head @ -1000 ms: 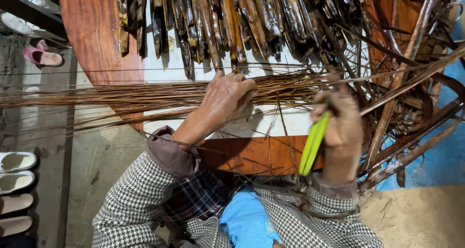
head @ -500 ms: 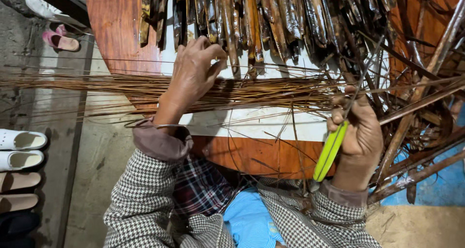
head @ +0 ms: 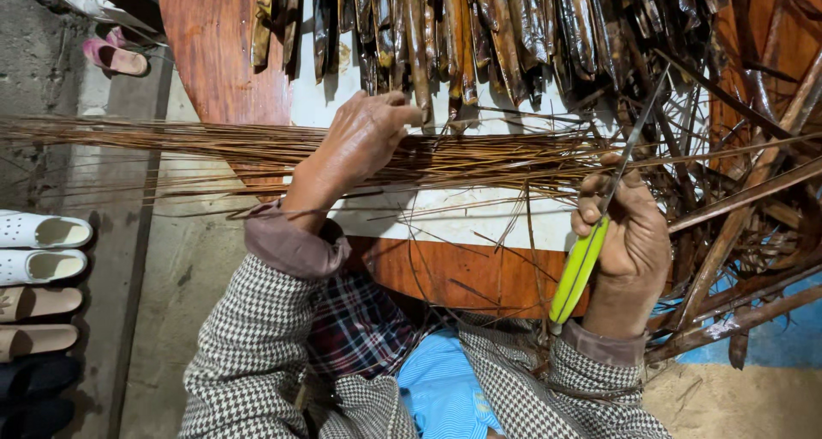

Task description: The person uses a knife to strip thin fibers or midribs from palm leaves on a wooden table.

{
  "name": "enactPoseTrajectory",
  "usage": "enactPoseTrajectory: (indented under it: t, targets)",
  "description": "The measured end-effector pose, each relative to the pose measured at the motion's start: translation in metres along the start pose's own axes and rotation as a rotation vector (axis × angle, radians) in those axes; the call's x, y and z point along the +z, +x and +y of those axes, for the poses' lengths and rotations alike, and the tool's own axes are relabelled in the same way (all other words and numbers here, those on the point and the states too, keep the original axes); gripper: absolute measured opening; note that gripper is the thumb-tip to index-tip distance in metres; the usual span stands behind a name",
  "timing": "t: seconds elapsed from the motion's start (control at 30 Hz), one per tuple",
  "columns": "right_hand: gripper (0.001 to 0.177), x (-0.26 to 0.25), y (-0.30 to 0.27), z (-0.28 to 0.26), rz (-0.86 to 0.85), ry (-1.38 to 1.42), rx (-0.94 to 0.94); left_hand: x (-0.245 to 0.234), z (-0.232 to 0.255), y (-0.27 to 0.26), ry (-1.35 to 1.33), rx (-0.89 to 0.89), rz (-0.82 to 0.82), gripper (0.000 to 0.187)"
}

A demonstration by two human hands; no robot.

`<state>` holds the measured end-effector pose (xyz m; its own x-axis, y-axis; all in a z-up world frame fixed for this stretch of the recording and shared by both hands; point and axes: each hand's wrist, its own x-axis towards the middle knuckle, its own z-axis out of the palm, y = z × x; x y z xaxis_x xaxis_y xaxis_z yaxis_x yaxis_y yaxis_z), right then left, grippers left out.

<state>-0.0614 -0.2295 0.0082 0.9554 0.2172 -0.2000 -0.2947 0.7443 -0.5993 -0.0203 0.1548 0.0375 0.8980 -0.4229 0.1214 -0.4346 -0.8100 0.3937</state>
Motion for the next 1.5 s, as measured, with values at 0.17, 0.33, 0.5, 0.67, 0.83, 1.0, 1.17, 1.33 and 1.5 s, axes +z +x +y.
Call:
enactPoseTrajectory:
  t: [0.17, 0.33, 0.5, 0.67, 0.83, 1.0, 1.17, 1.33, 1.5]
  targets:
    - [0.029, -0.005, 0.0, 0.0, -0.013, 0.013, -0.021, -0.012, 0.007, -0.009, -0.167, 0.099, -0.065, 0.025]
    - [0.04, -0.032, 0.014, 0.0, -0.217, -0.073, -0.028, 0.005, -0.003, -0.006, 0.016, -0.134, -0.078, 0.025]
    - [0.041, -0.032, 0.013, 0.003, -0.224, -0.071, -0.018, -0.013, 0.001, -0.012, 0.25, -0.158, 0.002, 0.007]
    - [0.04, -0.03, 0.011, 0.003, -0.216, -0.063, -0.018, -0.038, 0.021, -0.017, 0.006, -0.11, -0.051, 0.027]
    - [0.04, -0.028, 0.013, 0.01, -0.218, -0.051, -0.009, -0.028, 0.025, -0.014, -0.076, 0.007, 0.131, 0.011]
    - [0.039, -0.03, 0.019, 0.012, -0.224, -0.015, -0.037, -0.001, 0.039, -0.012, -0.273, 0.131, 0.104, 0.011]
    - [0.026, 0.004, 0.006, 0.004, 0.015, 0.165, -0.054, -0.022, 0.084, -0.021, -0.826, 0.508, 0.171, 0.03]
    - [0.027, -0.005, 0.004, -0.002, -0.039, 0.151, -0.036, -0.001, 0.061, -0.036, -0.665, 0.4, -0.366, 0.03]
    - [0.03, -0.011, 0.004, 0.0, -0.02, 0.077, -0.042, -0.012, 0.022, -0.061, -0.291, 0.204, -0.462, 0.035]
